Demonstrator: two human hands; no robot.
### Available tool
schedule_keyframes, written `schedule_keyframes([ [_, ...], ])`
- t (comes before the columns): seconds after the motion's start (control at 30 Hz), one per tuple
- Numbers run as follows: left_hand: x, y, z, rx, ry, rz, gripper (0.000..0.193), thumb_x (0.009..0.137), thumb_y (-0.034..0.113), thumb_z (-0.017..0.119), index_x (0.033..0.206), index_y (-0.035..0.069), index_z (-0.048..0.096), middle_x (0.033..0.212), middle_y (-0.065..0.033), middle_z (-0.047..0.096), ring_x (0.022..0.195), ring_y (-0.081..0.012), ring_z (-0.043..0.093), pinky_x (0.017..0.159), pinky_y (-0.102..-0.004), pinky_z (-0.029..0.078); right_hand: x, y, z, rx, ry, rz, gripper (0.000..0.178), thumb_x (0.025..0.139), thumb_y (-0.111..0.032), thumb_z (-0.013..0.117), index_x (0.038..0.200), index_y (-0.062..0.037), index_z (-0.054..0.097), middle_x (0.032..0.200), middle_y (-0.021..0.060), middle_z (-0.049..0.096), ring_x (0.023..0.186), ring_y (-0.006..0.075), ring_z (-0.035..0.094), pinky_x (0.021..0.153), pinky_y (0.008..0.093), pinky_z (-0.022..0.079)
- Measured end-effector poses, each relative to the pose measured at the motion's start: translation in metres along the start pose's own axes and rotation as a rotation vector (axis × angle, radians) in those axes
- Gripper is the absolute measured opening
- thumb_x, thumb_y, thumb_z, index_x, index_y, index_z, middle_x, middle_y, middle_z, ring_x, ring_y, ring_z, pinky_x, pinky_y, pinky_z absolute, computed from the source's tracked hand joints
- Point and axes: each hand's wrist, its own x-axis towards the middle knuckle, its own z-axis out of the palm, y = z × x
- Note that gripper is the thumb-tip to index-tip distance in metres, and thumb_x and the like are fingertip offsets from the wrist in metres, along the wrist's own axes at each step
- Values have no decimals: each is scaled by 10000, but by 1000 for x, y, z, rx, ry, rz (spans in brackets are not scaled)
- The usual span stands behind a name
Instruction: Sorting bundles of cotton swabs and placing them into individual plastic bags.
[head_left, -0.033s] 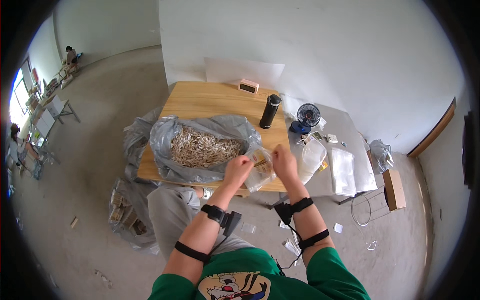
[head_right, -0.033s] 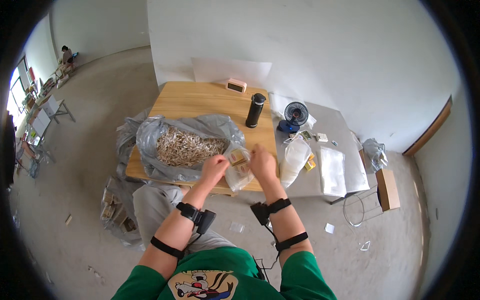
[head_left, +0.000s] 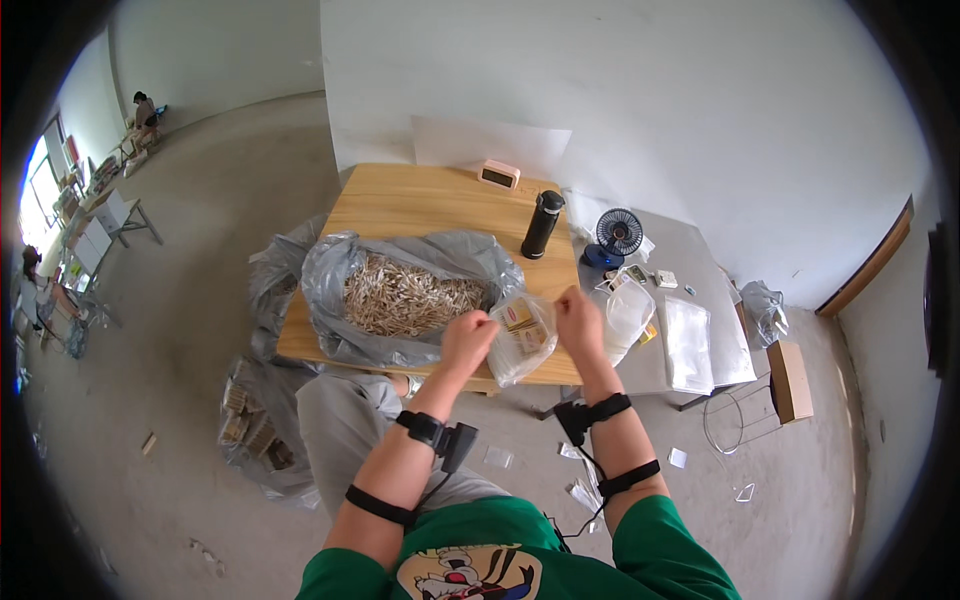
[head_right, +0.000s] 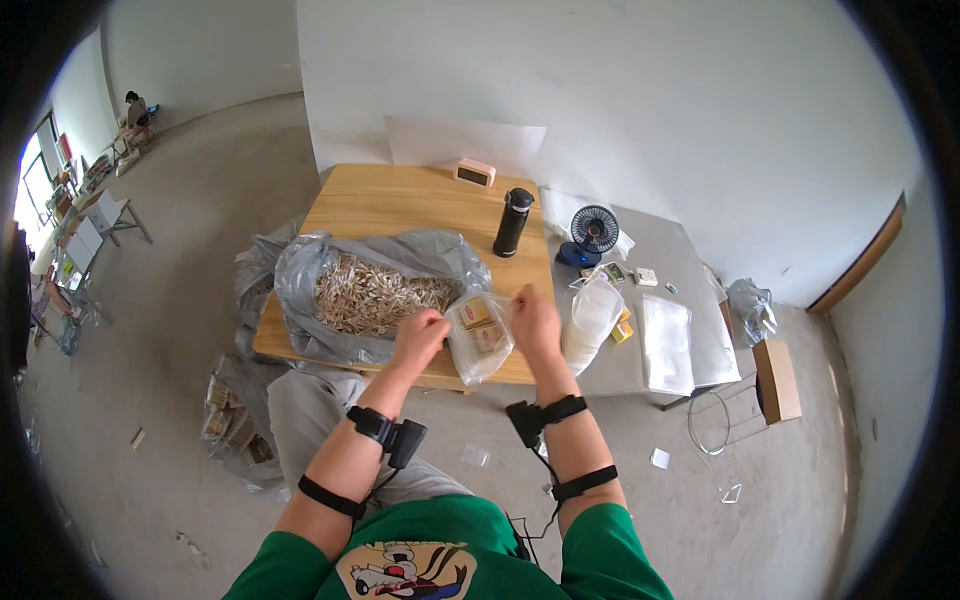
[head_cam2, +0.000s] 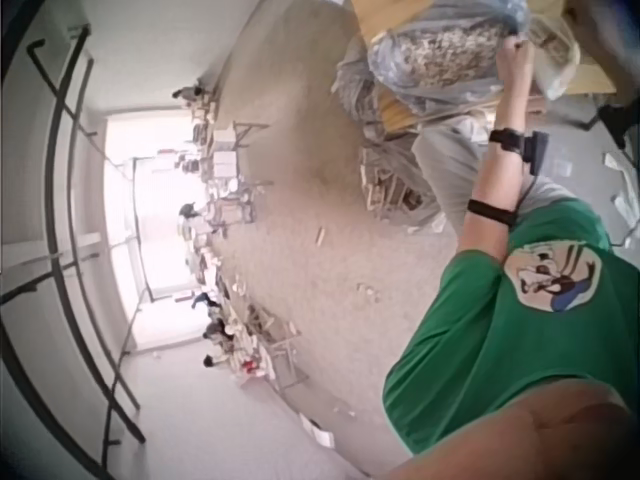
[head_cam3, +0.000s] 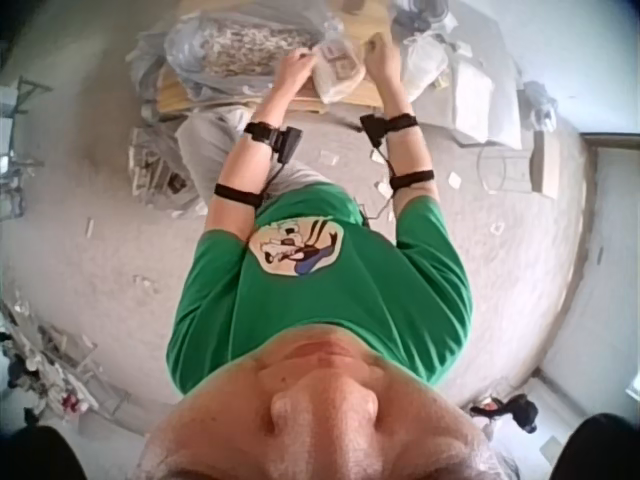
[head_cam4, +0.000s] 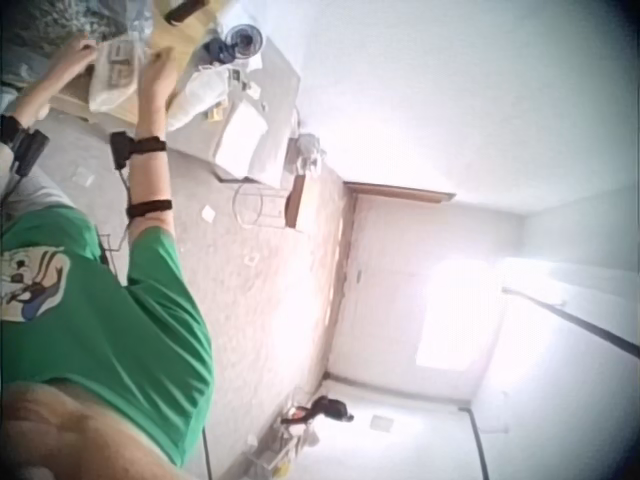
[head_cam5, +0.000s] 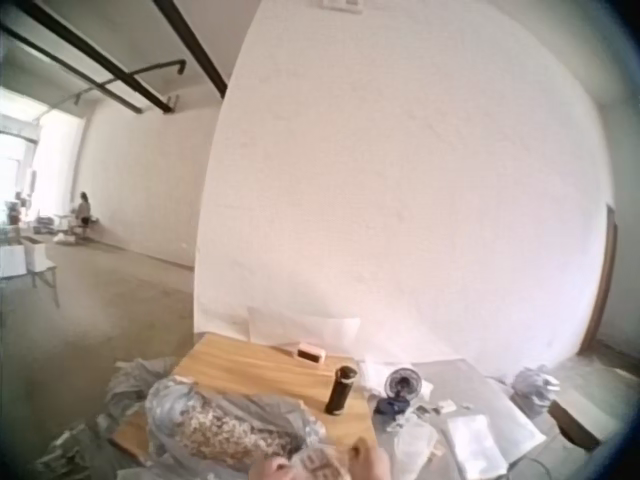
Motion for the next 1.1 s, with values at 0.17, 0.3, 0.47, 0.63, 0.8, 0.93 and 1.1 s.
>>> schedule_keyframes([
  [0.17, 3, -15, -39, 237, 7, -20, 266, 750, 264, 585, 807, 5, 588, 689, -167, 620, 631, -315, 592, 598, -386, 458, -8, -16, 2, 217, -109, -1, 136, 761, -96, 662, 782, 5, 574, 658, 108, 618, 596, 169, 600, 559, 303, 473],
  [0.3, 2, -13, -20, 280, 151, 128, 593, 772, 335, 648, 1179, -26, 412, 1026, -265, 583, 910, -410, 575, 742, -441, 452, -26, -53, 9, 426, -173, 44, 156, 771, -114, 660, 832, 0, 572, 714, 124, 644, 651, 221, 633, 598, 326, 492],
  [0.47, 10, -48, -30, 326, 74, 35, 410, 867, 289, 568, 1156, 5, 503, 1061, -198, 584, 900, -332, 604, 702, -395, 481, -32, -51, 15, 787, -255, 204, 157, 825, -128, 634, 823, 10, 558, 690, 95, 620, 654, 130, 612, 597, 268, 482],
  [0.63, 9, -103, -47, -333, 106, -320, 263, 981, 254, 389, 1114, 84, 538, 931, -51, 588, 722, -140, 604, 600, -286, 513, -57, 50, 68, 569, -159, 316, 282, 899, -272, 556, 821, -1, 545, 686, 53, 574, 624, 128, 572, 574, 266, 477],
  [0.8, -13, -122, -63, -604, 216, -380, 253, 989, 266, 368, 1142, 97, 477, 939, -73, 597, 720, -150, 605, 612, -306, 524, -118, 53, 116, 779, -506, 990, 375, 932, -419, 457, 1015, -57, 506, 893, 58, 559, 785, 170, 570, 695, 374, 513],
  [0.93, -15, -115, -59, -769, 174, -483, 242, 992, 252, 351, 1117, 94, 486, 930, -70, 615, 714, -159, 609, 620, -316, 527, -117, 58, 123, 1051, -455, 990, 382, 934, -407, 460, 1128, -78, 479, 1043, 76, 552, 898, 210, 570, 748, 453, 511],
  [1.1, -16, -111, -67, -818, 172, -506, 206, 981, 217, 371, 1076, 90, 502, 931, -45, 609, 710, -141, 578, 580, -305, 490, -108, 53, 120, 1324, -653, 1011, 423, 897, -327, 547, 1238, -101, 445, 1167, 93, 542, 1026, 239, 554, 801, 411, 502],
])
